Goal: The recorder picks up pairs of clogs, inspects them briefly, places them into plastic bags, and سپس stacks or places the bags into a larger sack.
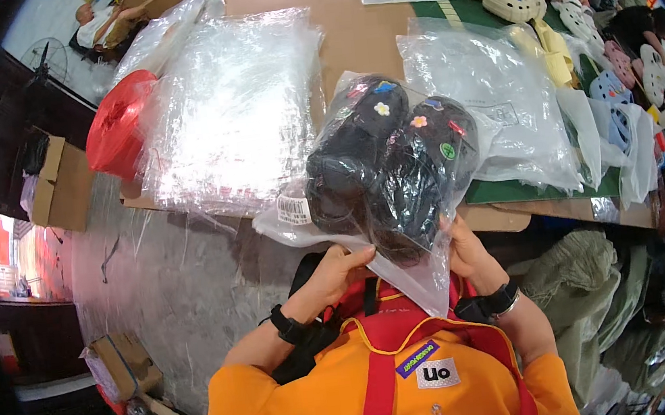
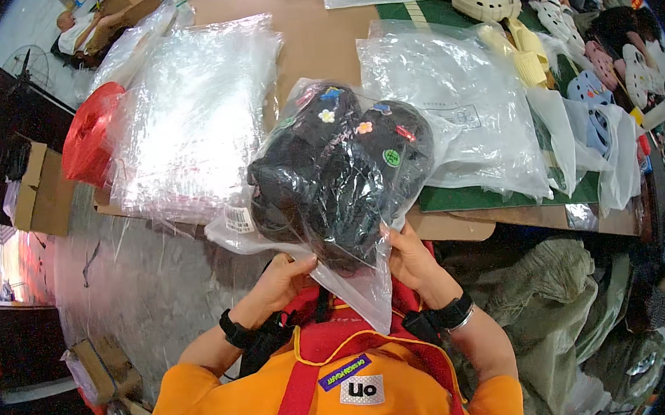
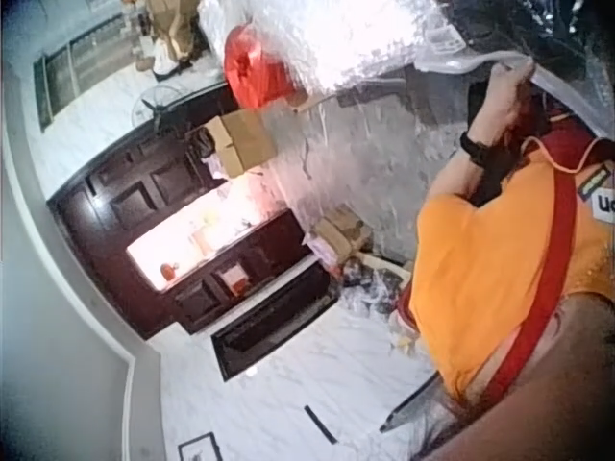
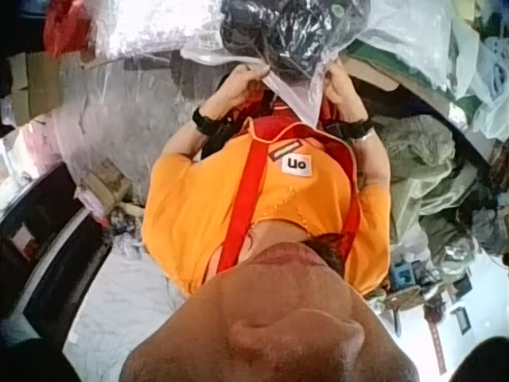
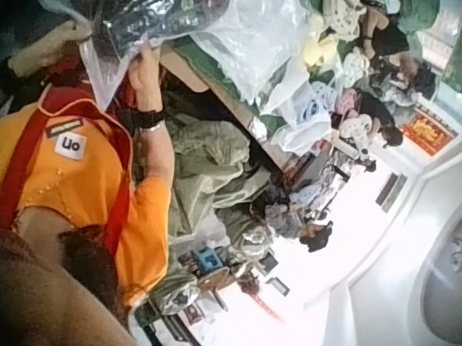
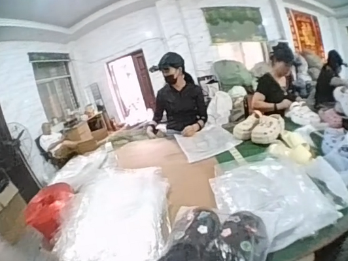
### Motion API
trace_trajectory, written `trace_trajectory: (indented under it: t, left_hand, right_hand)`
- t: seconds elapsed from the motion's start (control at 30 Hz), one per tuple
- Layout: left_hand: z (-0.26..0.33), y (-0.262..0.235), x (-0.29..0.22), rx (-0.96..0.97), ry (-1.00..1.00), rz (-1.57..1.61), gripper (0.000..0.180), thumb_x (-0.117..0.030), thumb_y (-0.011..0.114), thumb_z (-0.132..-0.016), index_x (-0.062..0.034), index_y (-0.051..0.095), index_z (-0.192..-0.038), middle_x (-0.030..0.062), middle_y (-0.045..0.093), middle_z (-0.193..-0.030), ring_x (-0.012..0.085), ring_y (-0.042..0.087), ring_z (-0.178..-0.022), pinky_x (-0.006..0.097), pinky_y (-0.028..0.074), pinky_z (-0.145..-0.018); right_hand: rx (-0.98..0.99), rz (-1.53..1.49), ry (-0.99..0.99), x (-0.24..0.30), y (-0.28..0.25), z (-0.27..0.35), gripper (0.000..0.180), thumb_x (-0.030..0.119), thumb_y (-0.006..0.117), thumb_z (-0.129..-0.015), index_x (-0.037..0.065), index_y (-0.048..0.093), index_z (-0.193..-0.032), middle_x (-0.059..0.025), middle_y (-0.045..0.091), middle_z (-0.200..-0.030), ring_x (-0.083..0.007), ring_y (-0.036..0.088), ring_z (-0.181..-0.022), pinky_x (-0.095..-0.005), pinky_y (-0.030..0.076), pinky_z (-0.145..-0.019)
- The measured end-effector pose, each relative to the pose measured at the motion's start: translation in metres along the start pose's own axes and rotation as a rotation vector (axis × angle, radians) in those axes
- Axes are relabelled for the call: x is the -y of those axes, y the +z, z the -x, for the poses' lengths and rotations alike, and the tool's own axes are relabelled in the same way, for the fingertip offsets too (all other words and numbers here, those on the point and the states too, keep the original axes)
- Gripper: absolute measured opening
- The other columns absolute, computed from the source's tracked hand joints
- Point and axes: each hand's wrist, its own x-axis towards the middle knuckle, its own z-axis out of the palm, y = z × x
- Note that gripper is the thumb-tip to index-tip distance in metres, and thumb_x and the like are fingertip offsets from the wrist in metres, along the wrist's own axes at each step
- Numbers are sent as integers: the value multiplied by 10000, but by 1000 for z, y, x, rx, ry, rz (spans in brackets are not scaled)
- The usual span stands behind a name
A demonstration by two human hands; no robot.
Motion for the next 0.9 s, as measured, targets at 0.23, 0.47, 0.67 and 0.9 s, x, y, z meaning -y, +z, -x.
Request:
trace_trajectory:
  t: [0.23,0.47,0.67,0.9]
  left_hand:
    - [28,-47,10,76,181,-166,255,-48,599,-800,11,571,-1047,86,610,-981,195,584,-944,334,454,-855]
    - [43,-35,-9,-20,81,24,421,-196,596,-830,-24,476,-1196,90,548,-1157,212,535,-1051,373,423,-908]
    - [30,-9,-16,-72,8,276,480,-372,576,-859,-53,466,-1201,75,552,-1134,219,540,-1035,433,459,-861]
    - [21,-46,11,-330,114,-359,228,-181,592,-852,15,596,-969,84,624,-914,189,611,-846,331,496,-782]
  right_hand:
    - [65,132,16,2,1,13,566,239,604,-858,97,312,-1322,-49,456,-1262,-207,451,-1154,-407,363,-994]
    - [100,-99,54,32,2,13,581,409,496,-897,167,264,-1371,-50,367,-1361,-244,384,-1230,-466,317,-1013]
    - [-40,65,20,26,23,9,563,171,572,-864,169,287,-1350,-54,423,-1311,-250,424,-1197,-490,359,-982]
    - [-93,2,9,17,18,4,666,41,605,-815,197,245,-1353,-39,401,-1295,-231,426,-1173,-463,370,-964]
